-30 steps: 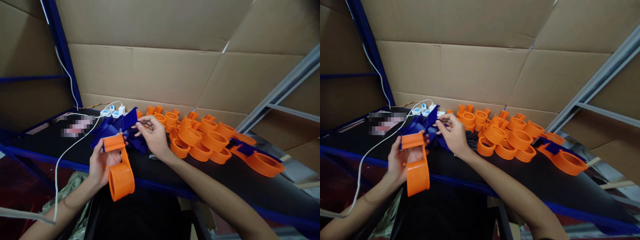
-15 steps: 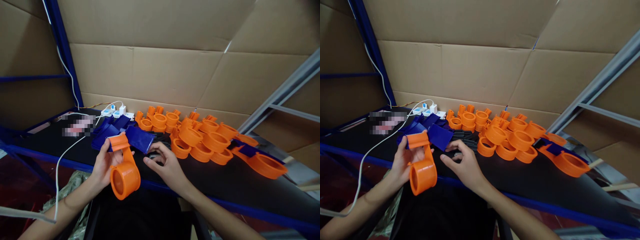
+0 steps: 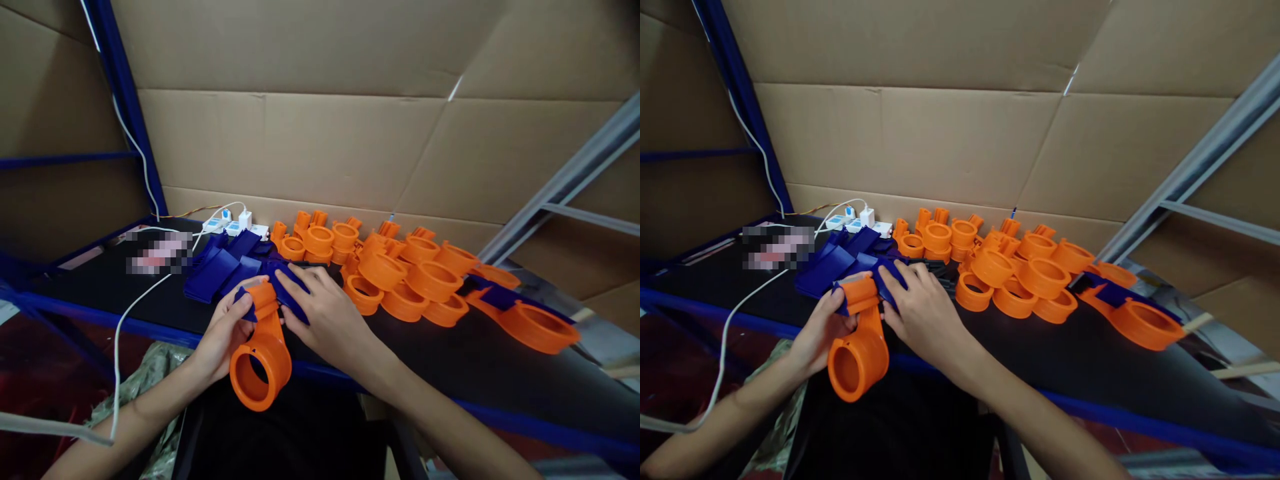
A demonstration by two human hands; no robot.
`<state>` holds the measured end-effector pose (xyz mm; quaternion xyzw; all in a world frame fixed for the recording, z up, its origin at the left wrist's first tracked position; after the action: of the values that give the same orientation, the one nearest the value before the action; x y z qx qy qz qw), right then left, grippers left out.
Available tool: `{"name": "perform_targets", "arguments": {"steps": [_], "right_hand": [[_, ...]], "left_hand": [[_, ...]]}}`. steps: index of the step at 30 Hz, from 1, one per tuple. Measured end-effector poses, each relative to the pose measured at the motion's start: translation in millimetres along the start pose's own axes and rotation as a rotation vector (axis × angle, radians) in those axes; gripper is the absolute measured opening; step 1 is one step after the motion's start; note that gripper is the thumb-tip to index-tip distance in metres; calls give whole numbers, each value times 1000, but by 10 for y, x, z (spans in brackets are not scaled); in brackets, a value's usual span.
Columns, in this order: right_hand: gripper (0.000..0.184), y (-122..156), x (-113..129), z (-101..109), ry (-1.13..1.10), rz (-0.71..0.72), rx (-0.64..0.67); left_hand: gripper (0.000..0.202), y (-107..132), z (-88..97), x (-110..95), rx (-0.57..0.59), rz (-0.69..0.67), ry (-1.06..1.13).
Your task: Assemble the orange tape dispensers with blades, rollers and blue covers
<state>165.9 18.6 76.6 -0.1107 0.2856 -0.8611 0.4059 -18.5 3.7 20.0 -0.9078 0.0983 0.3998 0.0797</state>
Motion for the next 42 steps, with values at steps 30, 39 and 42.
{"name": "perform_targets", "arguments": {"steps": [30, 39, 42], "right_hand": [[45, 549, -124, -153, -675, -224, -215], [76, 355, -278, -64, -1338, -476, -188], [51, 272, -321, 8, -1508, -586, -240]], "left_hand": [[39, -179, -123, 306, -187, -84, -21], [41, -79, -198, 194, -63, -4, -13], [41, -51, -193, 178, -49, -35, -14]]}}
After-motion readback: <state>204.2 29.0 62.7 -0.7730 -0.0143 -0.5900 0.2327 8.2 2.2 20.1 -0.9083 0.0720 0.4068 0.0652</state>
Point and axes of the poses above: each hand's wrist, its own y-axis away from the middle knuckle, its own z-axis out of the back of the hand, x = y × z, the point moved 1 cm from there along -y, towards the middle knuckle, and after that the axes turned 5 degrees about z, right-handed, at the moved point
